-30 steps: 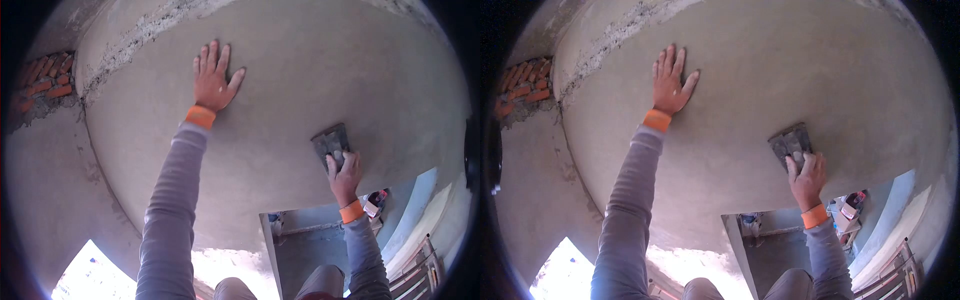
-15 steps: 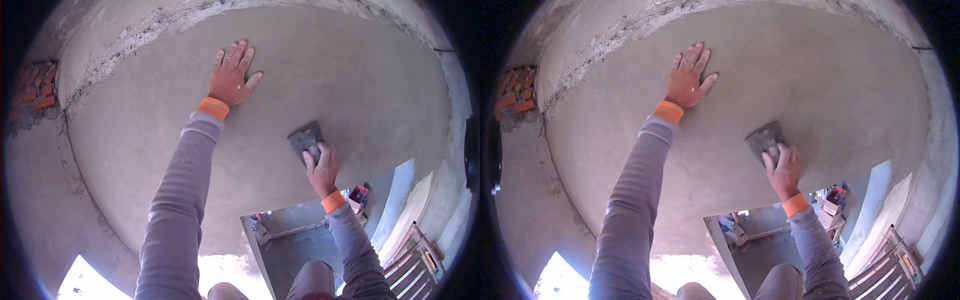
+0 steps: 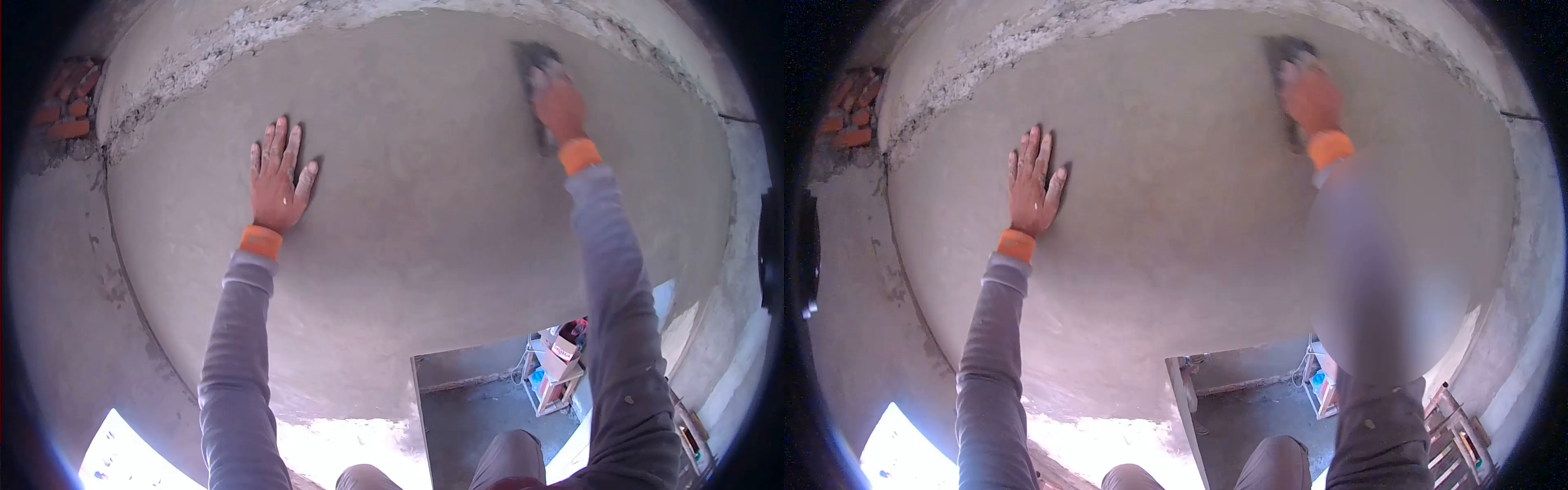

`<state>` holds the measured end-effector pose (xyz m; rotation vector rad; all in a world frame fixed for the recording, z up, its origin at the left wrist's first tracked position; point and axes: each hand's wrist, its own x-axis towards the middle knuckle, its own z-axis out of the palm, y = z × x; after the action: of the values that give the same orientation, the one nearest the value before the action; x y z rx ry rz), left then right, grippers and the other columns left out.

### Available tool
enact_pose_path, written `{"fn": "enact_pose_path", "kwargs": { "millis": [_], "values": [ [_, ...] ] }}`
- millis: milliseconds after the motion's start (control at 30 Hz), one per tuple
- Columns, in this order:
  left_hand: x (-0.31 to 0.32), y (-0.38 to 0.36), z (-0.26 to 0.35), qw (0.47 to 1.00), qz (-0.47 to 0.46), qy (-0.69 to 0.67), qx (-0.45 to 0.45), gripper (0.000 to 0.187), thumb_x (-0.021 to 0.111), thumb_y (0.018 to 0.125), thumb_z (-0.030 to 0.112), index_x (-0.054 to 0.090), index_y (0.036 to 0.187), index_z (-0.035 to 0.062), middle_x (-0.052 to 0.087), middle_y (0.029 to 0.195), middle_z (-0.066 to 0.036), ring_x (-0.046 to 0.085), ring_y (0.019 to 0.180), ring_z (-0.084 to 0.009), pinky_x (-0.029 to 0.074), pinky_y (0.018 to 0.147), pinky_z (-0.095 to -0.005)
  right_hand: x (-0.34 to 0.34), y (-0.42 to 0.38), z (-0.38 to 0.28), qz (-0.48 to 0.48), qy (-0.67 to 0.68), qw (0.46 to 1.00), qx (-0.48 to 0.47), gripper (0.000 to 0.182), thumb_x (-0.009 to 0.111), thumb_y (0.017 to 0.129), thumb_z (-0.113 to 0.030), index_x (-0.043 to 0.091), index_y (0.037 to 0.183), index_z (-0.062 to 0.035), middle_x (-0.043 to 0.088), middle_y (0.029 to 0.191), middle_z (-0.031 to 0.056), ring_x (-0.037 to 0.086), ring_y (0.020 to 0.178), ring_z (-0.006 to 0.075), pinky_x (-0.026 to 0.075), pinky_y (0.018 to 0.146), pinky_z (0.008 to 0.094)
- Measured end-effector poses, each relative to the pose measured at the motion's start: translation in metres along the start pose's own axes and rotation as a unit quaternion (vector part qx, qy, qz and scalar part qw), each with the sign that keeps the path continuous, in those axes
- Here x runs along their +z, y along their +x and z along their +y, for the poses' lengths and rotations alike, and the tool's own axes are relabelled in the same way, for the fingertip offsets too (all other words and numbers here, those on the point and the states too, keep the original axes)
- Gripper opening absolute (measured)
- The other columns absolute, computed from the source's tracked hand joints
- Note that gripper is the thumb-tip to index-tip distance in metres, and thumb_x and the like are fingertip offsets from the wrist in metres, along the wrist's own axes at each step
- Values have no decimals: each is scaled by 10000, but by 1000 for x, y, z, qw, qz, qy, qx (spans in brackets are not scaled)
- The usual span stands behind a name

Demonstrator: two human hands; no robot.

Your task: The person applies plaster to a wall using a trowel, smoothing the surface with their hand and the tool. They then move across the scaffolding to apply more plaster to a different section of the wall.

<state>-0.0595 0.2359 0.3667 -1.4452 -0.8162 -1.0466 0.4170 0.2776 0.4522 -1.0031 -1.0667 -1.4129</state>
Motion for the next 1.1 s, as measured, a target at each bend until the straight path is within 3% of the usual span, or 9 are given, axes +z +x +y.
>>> {"fn": "enact_pose_path", "kwargs": {
  "millis": [67,200,333,433,500,700,867,1000,1100],
  "values": [
    [1,-8,2,997,42,-62,-21,592,414,948,377,295,1445,78,248,1514,-128,228,1393,-325,124,1122,-507,-19,32,-111,-56,129,985,100,326,468,903,-306,664,908,-45,660,870,199,640,812,383,511,717,478],
    [0,-14,-1,977,157,-132,-54,602,403,954,361,273,1443,36,269,1500,-153,243,1386,-336,129,1121,-509,-55,-4,-241,-13,247,960,-130,254,518,877,-237,632,958,-25,616,1077,185,630,937,324,523,746,449],
    [-3,-32,-11,984,104,-109,-95,593,373,962,378,275,1445,49,275,1500,-141,241,1387,-334,124,1123,-504,-58,-36,-165,-61,218,947,-229,409,532,911,-274,522,1233,-22,566,1179,155,558,1070,325,476,879,419],
    [-7,-60,-18,990,59,-92,-83,588,361,965,383,279,1445,55,276,1501,-135,237,1389,-333,128,1123,-501,-35,-14,-31,-102,-49,987,-110,361,463,933,-314,566,1122,-24,591,1146,178,578,1014,367,504,781,453],
    [-6,-71,-17,991,51,-95,-74,584,364,964,380,283,1445,59,277,1501,-131,235,1390,-333,131,1123,-499,-21,17,-1,-88,9,974,210,358,481,915,-345,597,1065,-41,628,1057,186,608,938,372,505,740,459],
    [-7,-70,-16,969,149,-187,-66,617,325,971,381,236,1452,5,277,1496,-177,242,1391,-339,110,1125,-494,-59,-9,-249,-34,239,965,-102,243,533,860,-224,637,906,-9,627,940,190,629,852,342,521,688,447],
    [0,-63,10,956,134,-234,-114,616,274,985,431,239,1457,36,256,1514,-128,210,1405,-306,114,1134,-467,-110,-100,-242,-199,313,904,-214,431,630,836,-264,521,1148,14,571,1011,143,606,869,301,516,712,397],
    [2,-60,58,994,35,-92,-45,636,440,923,477,310,1450,146,249,1523,-76,196,1412,-288,86,1133,-505,-161,-190,-166,-106,338,923,-152,504,680,804,-253,507,1199,6,565,960,143,594,815,301,499,688,399],
    [7,-62,97,998,10,-67,6,655,524,877,490,353,1435,192,243,1527,-66,194,1414,-284,101,1129,-520,-222,-250,-111,-244,322,914,36,503,686,809,-232,503,1207,15,568,958,156,588,810,310,487,698,389]
  ]
}}
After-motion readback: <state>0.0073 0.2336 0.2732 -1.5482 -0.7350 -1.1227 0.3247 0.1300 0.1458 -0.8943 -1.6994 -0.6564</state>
